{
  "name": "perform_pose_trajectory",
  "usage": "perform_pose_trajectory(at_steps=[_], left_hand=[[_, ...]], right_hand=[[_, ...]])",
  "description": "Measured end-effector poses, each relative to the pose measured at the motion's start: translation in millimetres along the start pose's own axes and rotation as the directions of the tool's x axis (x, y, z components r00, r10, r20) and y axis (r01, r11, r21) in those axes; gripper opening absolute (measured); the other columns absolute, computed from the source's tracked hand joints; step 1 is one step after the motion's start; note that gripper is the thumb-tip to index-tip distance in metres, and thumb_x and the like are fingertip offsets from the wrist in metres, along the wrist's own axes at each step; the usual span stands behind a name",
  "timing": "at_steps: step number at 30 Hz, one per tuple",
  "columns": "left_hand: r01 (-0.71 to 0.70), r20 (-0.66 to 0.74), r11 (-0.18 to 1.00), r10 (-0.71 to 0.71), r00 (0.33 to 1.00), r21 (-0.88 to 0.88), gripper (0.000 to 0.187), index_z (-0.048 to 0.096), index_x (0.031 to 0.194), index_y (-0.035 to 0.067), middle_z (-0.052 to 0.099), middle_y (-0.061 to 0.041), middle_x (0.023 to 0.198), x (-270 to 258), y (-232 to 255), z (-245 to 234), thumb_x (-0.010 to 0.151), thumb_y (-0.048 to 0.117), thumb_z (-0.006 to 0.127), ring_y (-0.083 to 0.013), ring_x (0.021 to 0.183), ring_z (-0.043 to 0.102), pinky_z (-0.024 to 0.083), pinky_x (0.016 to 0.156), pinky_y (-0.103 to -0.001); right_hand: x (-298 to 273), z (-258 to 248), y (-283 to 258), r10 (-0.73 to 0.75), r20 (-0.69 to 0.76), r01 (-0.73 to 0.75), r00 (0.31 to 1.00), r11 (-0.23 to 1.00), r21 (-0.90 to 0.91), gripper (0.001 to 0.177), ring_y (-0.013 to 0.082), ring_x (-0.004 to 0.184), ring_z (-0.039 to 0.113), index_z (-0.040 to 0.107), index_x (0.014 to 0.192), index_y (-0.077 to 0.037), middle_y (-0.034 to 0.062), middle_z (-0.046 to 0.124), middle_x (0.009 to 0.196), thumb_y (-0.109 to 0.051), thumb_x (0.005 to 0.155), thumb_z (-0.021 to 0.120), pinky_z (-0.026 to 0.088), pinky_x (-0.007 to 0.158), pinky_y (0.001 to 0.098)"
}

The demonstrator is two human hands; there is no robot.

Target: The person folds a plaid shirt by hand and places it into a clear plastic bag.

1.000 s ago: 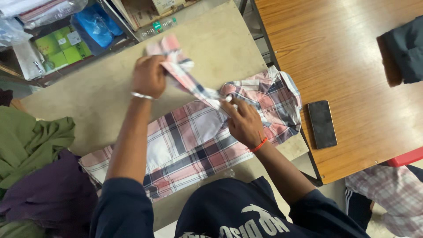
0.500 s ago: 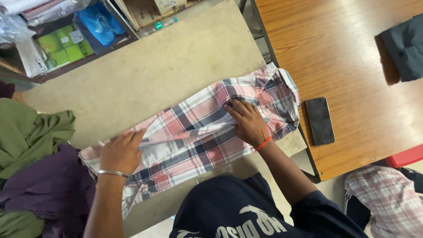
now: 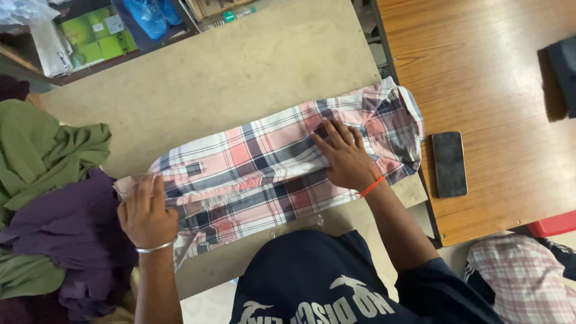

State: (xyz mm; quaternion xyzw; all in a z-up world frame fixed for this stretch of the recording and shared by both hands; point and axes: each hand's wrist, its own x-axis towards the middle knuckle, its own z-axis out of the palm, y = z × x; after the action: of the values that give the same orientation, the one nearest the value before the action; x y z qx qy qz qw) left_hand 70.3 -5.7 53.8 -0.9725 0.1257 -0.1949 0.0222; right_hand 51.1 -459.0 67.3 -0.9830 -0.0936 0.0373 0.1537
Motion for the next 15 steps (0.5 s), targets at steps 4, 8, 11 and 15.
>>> perform_pose_trajectory(at_steps=[4,8,11,15], left_hand=[[-0.019,0.33,1.0,0.013,0.944,0.016,0.07,0.06,0.145,0.015,0.055,-0.003,0.153,-15.9,1.6,3.1,0.075,0.014,0.063,-0.0276,0.142,0.052,0.043,0.114,-0.048],[-0.05,0.381,0.998,0.06,0.923,-0.037,0.072,0.056,0.145,0.015,0.052,-0.008,0.154,-27.7,-7.9,16.9,0.073,0.017,0.064,-0.0352,0.138,0.048,0.037,0.11,-0.048],[0.096,0.313,0.979,-0.036,0.949,-0.18,0.071,0.054,0.15,0.007,0.048,-0.016,0.161,-34.1,-12.2,23.8,0.08,0.01,0.061,-0.0345,0.138,0.051,0.04,0.11,-0.049],[0.101,0.155,0.995,-0.098,0.983,-0.014,0.06,0.06,0.147,0.014,0.056,-0.005,0.16,-42.5,-13.1,21.4,0.087,0.003,0.059,-0.0293,0.139,0.059,0.041,0.115,-0.044]], right_hand=[[0.2,4.6,2.5,0.028,0.141,-0.042,0.99,0.994,0.099,0.095,0.0416,0.151,0.012,0.035,0.154,-0.019,0.0199,0.016,0.164,-0.059,0.077,0.073,0.012,0.118,0.0618],[4.6,33.7,12.8,0.032,-0.096,-0.02,0.995,0.992,0.122,0.089,0.0485,0.155,0.01,0.028,0.163,-0.007,0.029,0.012,0.167,-0.064,0.098,0.053,0.012,0.121,0.0631],[20.4,56.8,23.0,0.261,-0.249,-0.214,0.933,0.956,0.2,0.081,0.0498,0.158,0.01,0.028,0.165,-0.008,0.0268,0.014,0.172,-0.059,0.105,0.045,0.012,0.125,0.0622],[32.1,67.3,32.9,0.411,-0.099,-0.399,0.906,0.909,0.121,0.08,0.0474,0.157,0.012,0.028,0.163,-0.013,0.0228,0.018,0.17,-0.058,0.101,0.048,0.009,0.125,0.062]])
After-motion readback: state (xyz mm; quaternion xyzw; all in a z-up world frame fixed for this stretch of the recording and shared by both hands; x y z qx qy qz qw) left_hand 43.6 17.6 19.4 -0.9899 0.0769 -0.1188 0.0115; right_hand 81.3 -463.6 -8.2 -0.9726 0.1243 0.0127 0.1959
